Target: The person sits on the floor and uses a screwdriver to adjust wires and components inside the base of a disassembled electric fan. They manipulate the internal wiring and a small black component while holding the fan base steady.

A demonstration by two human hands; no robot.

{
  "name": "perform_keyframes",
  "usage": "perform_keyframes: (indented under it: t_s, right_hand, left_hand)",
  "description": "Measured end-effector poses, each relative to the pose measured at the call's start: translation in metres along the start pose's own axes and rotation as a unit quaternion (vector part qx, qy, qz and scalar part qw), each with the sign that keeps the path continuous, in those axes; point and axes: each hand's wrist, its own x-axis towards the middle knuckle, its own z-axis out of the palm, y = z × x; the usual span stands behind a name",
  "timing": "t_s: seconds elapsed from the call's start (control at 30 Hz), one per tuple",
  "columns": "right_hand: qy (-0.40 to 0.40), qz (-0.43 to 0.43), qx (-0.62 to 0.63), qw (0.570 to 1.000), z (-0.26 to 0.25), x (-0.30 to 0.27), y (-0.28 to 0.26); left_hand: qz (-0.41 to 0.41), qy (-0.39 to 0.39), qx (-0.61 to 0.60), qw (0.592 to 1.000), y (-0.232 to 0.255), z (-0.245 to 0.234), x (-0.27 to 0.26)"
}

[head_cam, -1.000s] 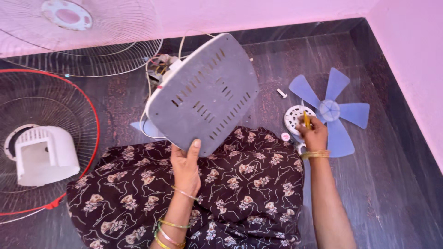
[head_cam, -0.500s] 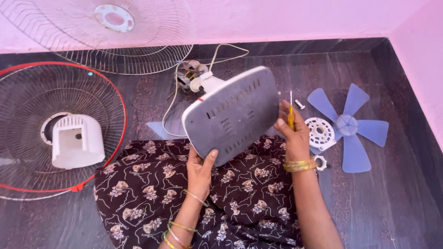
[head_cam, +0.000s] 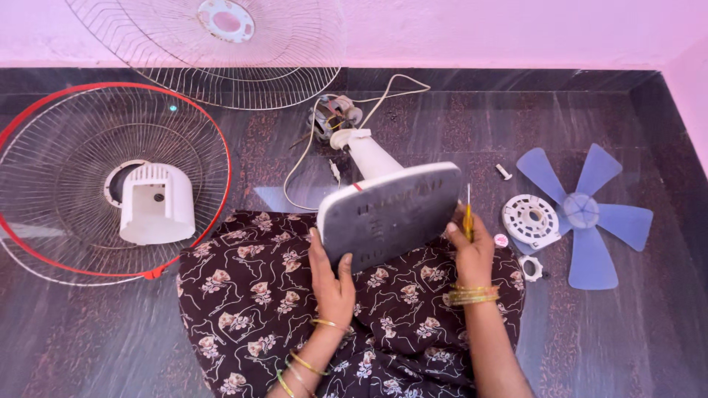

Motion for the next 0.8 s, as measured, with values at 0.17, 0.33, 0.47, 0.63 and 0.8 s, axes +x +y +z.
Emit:
perform_keyframes:
  t_s: [0.17,0.33,0.47,0.63,0.8]
  right_hand:
    - [0.005,0.055,-0.016,0.998,-0.007,-0.005,0.025]
    - [-0.009,0.074,-0.022,0.997,-0.012,-0.003,0.033]
    - [-0.029,0.08,-0.028,0.996,-0.014,0.002,0.036]
    - [-0.01,0.132,-0.012,0.991,-0.014,0.004,0.033]
    - [-0.024,0.155,0.036,0.987,-0.014,-0.003,0.015]
  left_hand:
    - [0.015,-0.028,0.015,0.999,-0.002,-0.002,-0.013]
    - [0.065,-0.016,0.008,0.998,0.007,-0.001,-0.019]
    - [0.054,-0.016,-0.003,0.998,0.012,-0.004,-0.021]
    - [0.09,0.004,-0.001,0.996,0.015,-0.006,-0.029]
    - [0.172,0.028,0.049,0.983,0.015,-0.009,-0.042]
